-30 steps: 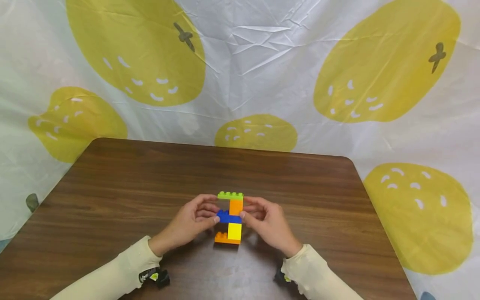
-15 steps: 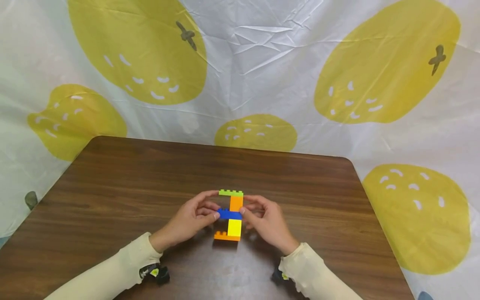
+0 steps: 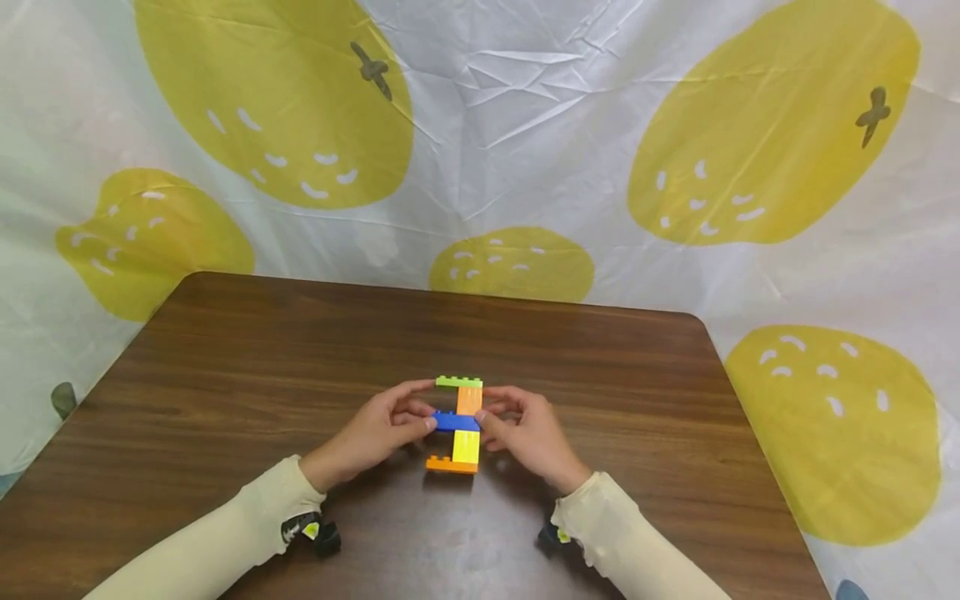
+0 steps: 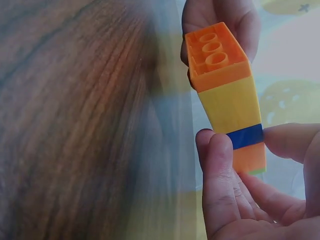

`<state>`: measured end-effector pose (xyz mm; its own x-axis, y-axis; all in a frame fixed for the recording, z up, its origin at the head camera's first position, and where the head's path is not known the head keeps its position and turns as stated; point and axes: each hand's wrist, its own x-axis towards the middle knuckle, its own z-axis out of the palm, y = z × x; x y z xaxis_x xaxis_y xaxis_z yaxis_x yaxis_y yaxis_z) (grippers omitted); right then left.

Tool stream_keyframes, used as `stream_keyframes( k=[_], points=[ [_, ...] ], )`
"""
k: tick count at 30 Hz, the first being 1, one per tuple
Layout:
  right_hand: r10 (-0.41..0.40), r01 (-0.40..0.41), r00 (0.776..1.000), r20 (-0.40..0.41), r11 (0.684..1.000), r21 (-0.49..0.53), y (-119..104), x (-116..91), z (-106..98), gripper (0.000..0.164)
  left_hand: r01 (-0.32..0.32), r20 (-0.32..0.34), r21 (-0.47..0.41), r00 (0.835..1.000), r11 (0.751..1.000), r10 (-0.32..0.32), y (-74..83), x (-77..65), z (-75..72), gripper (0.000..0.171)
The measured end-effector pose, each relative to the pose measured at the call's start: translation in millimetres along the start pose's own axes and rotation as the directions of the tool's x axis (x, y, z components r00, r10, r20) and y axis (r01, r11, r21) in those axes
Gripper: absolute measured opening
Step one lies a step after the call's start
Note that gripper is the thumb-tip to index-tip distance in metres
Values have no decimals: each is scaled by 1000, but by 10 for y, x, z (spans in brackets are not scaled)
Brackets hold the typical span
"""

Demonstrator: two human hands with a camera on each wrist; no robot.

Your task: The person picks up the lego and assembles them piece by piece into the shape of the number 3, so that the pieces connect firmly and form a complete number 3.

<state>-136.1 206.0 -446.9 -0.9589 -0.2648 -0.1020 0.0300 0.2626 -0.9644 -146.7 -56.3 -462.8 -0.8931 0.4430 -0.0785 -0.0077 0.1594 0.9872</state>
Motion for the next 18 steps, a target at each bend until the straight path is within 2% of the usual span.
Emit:
stream_keyframes(
  k=[5, 18],
  points=[
    [26, -26, 1000, 11, 1000, -2, 35, 57, 17, 47, 27, 9, 4, 1000, 1000, -27, -50, 32, -38, 65],
    [42, -41, 999, 20, 998, -47, 62, 228, 28, 47, 63, -4, 103, 998, 993, -63, -63, 146, -130, 65]
  ],
)
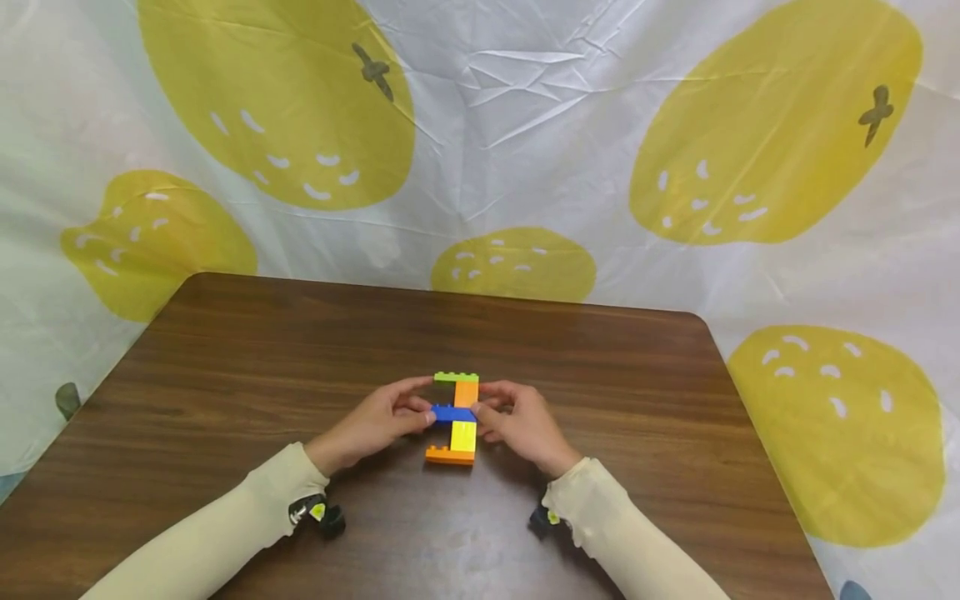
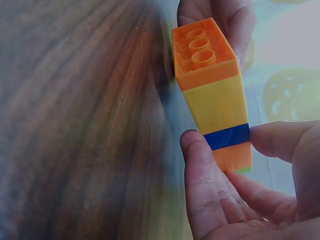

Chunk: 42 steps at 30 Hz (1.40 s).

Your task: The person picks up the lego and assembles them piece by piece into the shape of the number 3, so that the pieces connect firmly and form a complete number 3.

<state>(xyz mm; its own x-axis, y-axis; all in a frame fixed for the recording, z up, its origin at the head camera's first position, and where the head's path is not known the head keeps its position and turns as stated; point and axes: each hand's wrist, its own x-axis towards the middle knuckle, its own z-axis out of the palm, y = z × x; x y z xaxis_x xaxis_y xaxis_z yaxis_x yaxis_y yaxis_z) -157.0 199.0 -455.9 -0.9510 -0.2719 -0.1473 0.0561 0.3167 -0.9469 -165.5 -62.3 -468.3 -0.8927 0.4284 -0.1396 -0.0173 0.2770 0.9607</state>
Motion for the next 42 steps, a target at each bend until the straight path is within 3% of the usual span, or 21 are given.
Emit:
stream_keyframes(
  k=[16, 26, 36, 42],
  points=[
    [38, -38, 999, -13, 996, -80, -14, 115, 4, 48, 45, 28, 35, 999, 998, -46, 5, 133, -84, 67],
    [64, -64, 998, -5, 994, -88, -3, 153, 17, 47, 82, 51, -13, 995, 997, -81, 1, 137, -104, 68],
    [82, -82, 997, -3, 994, -77, 15, 173, 31, 46, 115, 23, 33, 993, 993, -115, 14, 114, -117, 66],
    [82, -81, 997, 5, 994, -68, 31, 175, 35, 47, 123, 27, 8, 992, 992, -123, -7, 112, -112, 65]
  ],
)
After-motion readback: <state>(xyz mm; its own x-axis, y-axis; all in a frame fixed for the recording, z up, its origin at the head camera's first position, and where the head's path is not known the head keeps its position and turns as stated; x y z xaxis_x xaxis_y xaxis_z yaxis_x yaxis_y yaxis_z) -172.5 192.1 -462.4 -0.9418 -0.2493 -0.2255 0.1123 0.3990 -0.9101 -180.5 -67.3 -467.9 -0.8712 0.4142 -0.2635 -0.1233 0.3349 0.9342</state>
